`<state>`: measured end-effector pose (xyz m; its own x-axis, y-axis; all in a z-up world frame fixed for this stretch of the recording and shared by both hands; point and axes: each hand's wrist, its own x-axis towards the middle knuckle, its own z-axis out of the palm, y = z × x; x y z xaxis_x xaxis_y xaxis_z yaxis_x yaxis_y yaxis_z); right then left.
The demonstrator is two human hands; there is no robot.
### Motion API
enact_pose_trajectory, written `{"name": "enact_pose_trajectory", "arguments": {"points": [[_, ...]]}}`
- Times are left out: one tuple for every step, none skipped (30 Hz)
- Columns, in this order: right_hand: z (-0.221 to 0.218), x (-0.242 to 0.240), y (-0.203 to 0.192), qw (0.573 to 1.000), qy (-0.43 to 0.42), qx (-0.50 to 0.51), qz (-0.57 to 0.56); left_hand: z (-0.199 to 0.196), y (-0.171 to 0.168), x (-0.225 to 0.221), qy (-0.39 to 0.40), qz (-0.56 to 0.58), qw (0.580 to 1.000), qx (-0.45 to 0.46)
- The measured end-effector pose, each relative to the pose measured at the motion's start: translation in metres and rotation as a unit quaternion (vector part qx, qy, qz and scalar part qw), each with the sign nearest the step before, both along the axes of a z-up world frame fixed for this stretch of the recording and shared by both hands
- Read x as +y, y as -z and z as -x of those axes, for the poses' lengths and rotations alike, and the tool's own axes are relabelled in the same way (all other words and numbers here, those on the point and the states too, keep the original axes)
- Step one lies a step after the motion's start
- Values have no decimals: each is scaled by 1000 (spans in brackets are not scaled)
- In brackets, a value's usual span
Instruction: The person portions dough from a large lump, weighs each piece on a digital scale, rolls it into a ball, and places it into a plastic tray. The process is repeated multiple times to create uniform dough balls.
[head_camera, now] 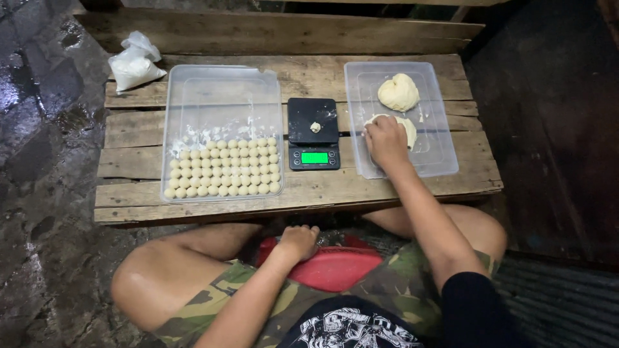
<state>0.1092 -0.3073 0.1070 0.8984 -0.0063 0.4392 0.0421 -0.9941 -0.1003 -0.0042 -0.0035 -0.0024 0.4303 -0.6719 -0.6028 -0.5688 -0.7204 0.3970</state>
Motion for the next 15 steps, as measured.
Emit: {"name": "enact_pose_trajectory", "arguments": {"points": [[4, -6, 0, 998, -17, 11, 64, 0, -1, 1, 1, -2, 1000, 1], [7, -11, 1, 991, -34, 23, 127, 0, -3, 1, 1, -4, 1000, 1], [8, -9, -5, 991, -33, 22, 126, 0, 0, 0, 3, -4, 1000, 1], [9, -7, -11, 985, -48, 5, 166, 0, 3, -1, 5, -10, 1000, 0], [10, -3, -16, 977, -64, -13, 203, 1, 7, 0, 6, -17, 1000, -1], [10, -1, -14, 977, -64, -13, 202, 0, 4, 1, 6, -18, 1000, -1], [10, 1, -13, 977, -70, -18, 201, -2, 1, 2, 8, -23, 1000, 7], [9, 3, -12, 977, -75, -23, 200, -3, -2, 2, 10, -28, 999, 15], [6, -3, 3, 977, -76, -24, 199, -4, -4, 3, 9, -29, 999, 14], [3, -9, 18, 977, -68, -22, 199, -4, -7, 3, 9, -28, 1000, 11], [1, -14, 33, 978, -60, -20, 199, -4, -9, 4, 10, -27, 1000, 8], [-1, -15, 36, 978, -60, -20, 198, -5, -9, 4, 9, -28, 1000, 8], [-1, -16, 39, 979, -54, -14, 195, -5, -9, 4, 13, -29, 999, 11], [-2, -17, 41, 980, -48, -9, 193, -5, -9, 4, 16, -31, 999, 13], [0, -16, 37, 980, -47, -8, 192, -4, -8, 4, 16, -31, 999, 14]]}}
